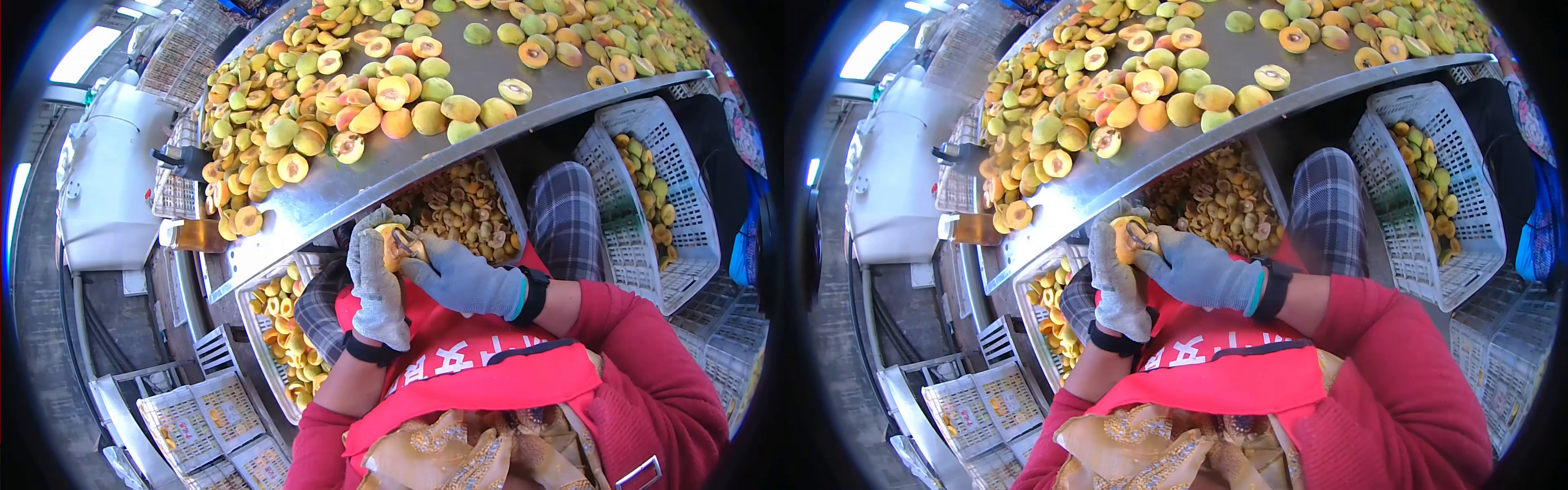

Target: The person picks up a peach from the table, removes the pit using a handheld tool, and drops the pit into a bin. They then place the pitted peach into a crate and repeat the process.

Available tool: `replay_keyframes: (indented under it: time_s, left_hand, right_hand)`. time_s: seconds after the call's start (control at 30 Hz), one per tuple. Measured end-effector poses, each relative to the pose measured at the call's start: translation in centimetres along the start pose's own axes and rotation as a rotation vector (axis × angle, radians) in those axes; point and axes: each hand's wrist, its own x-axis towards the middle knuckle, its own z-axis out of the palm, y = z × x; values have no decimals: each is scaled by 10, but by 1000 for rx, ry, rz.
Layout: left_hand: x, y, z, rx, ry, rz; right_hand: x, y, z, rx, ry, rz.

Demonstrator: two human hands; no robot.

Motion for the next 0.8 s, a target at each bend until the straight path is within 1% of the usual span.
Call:
replay_keyframes:
  time_s: [0.07,0.17,0.27,0.3,0.37,0.43,0.5,0.53,0.63,0.67,0.73,0.77,0.8]
  left_hand:
    - [-2,1,4,30,39,2]
    - [-1,10,7,21,20,-65]
    - [5,22,16,173,33,-166]
    - [7,16,10,263,7,-73]
    - [7,3,1,418,-5,37]
    - [1,11,16,360,26,-17]
    - [5,7,12,359,-69,-7]
    - [6,13,13,375,-111,-124]
    - [15,23,8,476,-186,-349]
    - [17,25,11,437,-192,-393]
    - [22,31,10,494,-229,-473]
    - [25,35,10,521,-251,-513]
    - [26,39,15,580,-287,-505]
  right_hand:
    - [-5,-29,-11,244,-176,352]
    - [-6,-32,-18,111,-241,307]
    - [-2,18,3,-379,-5,-76]
    - [-3,28,9,-249,-26,-90]
    - [1,38,15,-13,-26,-102]
    - [-5,-13,-19,390,-386,476]
    - [-9,-10,-25,207,-322,325]
    - [-9,-9,-23,118,-302,246]
    - [-6,14,-10,-228,-193,34]
    - [-5,15,-13,-39,-295,169]
    - [-5,-1,-26,347,-497,438]
    - [-6,-3,-27,349,-508,436]
    - [-6,-5,-27,352,-516,435]
